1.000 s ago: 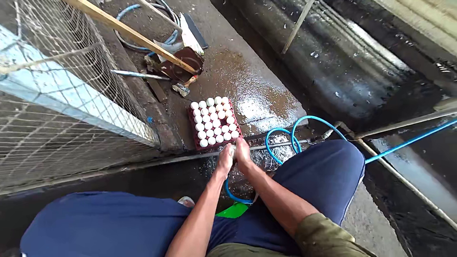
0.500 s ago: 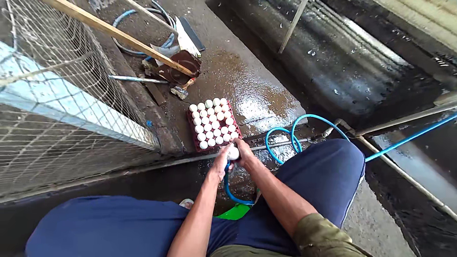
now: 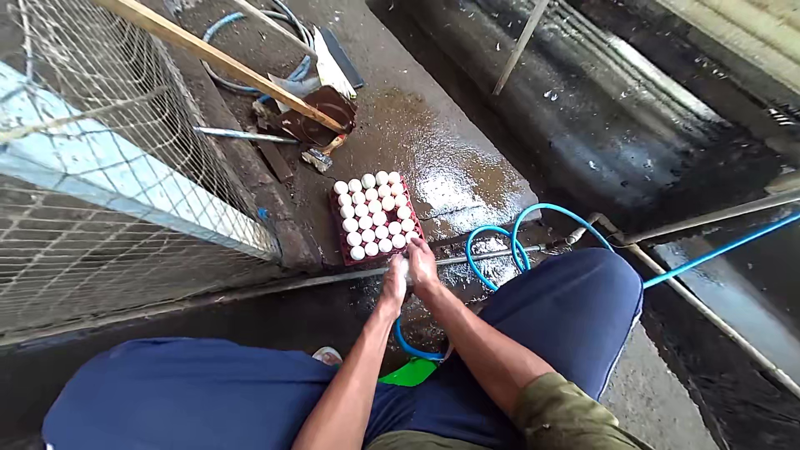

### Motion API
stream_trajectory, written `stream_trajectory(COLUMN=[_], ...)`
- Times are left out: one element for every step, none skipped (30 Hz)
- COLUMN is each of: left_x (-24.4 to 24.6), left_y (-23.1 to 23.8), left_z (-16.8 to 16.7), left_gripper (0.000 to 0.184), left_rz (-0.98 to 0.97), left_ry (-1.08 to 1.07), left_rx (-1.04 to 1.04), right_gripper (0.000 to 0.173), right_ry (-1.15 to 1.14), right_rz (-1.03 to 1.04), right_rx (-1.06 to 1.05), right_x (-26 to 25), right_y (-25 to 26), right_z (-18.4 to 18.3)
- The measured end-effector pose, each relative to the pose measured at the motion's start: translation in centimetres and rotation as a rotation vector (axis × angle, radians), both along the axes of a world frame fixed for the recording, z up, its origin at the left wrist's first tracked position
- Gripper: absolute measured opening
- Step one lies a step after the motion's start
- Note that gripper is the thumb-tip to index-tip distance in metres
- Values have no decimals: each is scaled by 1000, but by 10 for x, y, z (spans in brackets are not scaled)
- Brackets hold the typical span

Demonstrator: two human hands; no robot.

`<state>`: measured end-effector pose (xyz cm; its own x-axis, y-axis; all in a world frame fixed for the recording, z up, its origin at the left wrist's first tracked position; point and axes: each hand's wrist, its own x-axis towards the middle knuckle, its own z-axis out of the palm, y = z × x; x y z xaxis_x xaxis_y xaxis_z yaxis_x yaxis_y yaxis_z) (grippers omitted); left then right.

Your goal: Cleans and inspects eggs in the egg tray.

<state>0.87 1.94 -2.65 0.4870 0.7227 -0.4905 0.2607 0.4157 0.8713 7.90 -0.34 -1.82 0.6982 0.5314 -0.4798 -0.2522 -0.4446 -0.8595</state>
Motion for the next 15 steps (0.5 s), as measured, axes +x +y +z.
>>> stream_trajectory(left_x=[1, 3, 3, 1, -2, -3, -2, -1, -1, -1, -2, -4, -6, -5, -2], left_y=[0, 1, 1, 1, 1, 2, 3, 3, 4, 5, 5, 6, 9, 10, 6], left_z=[-2, -4, -7, -6, -5, -2, 0, 3, 7, 9, 10, 10, 10, 9, 4], left_gripper=[51, 47, 45, 48, 55, 58, 57, 54, 50, 46, 47, 50, 53, 51, 42], left_rz=[24, 47, 54, 21, -30, -59, -58, -37, -32, -39, -67, -105, -146, -166, -153], left_ry=[-19, -39, -51, -48, -29, -13, -4, -4, -20, -21, -14, -6, 0, 13, 3], left_rx=[13, 27, 15, -17, -49, -64, -56, -36, -10, 2, -18, -68, -125, -151, -149], right_gripper=[41, 42, 42, 41, 38, 38, 39, 41, 43, 43, 43, 41, 40, 38, 35], right_ry=[-34, -73, -93, -89, -58, 3, 23, -23, -83, -131, -148, -101, 30, 198, 320], right_rz=[20, 58, 79, 67, 17, -25, -29, -10, 23, 44, 45, 20, -14, -46, -86], right_rx=[8, 35, 72, 69, 39, 6, -20, -31, -12, 19, 23, -5, -33, -54, -61], right_x=[-6, -13, -17, -14, -8, -2, -1, -8, -16, -22, -20, -13, -1, 13, 21], right_y=[-2, -7, -10, -8, -4, 0, 1, -2, -8, -12, -12, -9, -3, 1, 4], right_z=[1, 4, 3, 0, -4, -6, -4, 2, 8, 10, 9, 7, 5, 2, -2])
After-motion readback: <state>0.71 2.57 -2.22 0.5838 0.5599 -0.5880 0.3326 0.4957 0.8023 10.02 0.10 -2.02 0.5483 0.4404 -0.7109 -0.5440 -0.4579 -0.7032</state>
